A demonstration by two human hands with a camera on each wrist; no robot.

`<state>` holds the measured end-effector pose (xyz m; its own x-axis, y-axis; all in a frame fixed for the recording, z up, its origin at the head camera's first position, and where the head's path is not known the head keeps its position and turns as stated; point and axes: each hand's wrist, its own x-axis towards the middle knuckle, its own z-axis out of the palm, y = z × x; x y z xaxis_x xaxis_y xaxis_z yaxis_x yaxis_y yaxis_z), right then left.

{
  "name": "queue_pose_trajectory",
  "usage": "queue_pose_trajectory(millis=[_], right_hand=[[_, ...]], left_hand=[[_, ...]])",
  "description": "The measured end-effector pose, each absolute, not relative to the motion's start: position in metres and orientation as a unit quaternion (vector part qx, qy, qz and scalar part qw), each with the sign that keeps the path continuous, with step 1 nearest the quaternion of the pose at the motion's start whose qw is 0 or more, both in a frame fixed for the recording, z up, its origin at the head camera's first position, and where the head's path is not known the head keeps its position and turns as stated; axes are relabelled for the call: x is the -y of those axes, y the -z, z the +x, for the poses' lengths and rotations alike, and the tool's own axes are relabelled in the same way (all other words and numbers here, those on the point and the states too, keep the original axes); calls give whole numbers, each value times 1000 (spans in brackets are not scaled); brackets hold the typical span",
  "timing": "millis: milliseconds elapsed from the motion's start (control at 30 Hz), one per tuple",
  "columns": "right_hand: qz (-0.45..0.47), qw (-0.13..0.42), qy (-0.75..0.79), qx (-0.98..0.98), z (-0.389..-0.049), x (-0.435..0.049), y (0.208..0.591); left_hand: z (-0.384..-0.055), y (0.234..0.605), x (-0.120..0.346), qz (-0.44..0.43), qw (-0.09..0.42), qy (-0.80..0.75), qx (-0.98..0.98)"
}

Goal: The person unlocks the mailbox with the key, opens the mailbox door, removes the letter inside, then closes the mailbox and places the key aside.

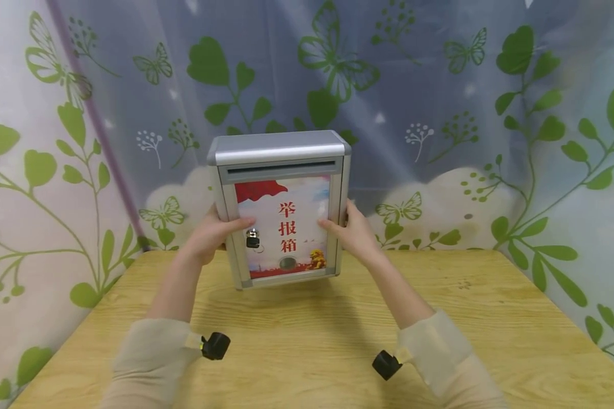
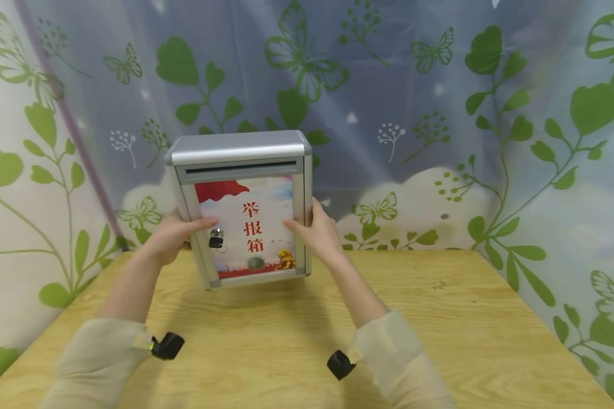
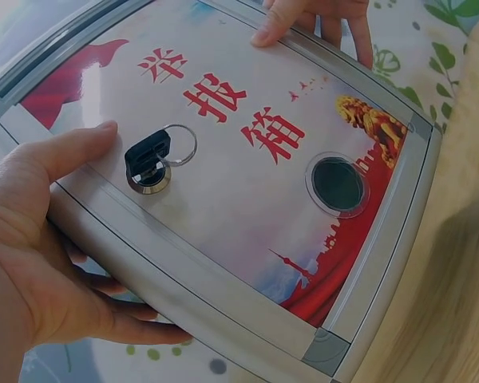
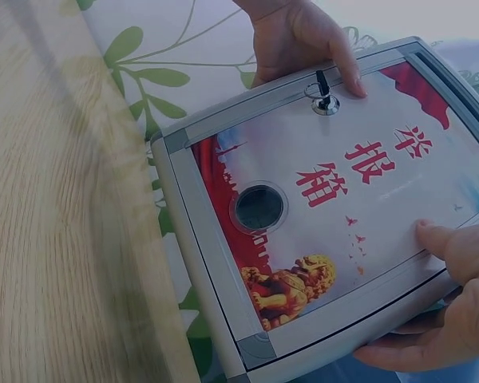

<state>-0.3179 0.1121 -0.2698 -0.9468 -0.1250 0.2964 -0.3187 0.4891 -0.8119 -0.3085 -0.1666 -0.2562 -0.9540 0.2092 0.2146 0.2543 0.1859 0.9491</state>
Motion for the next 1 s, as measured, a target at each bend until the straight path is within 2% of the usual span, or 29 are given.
queue_pose_trajectory(millis=[633, 1000], right_hand=[[84, 99, -476, 870, -304, -147, 275], [63, 108, -462, 878, -297, -174, 287]], left_hand=[[-316, 261, 131, -137, -8, 615, 776], [-325, 272, 105, -174, -19, 639, 749]])
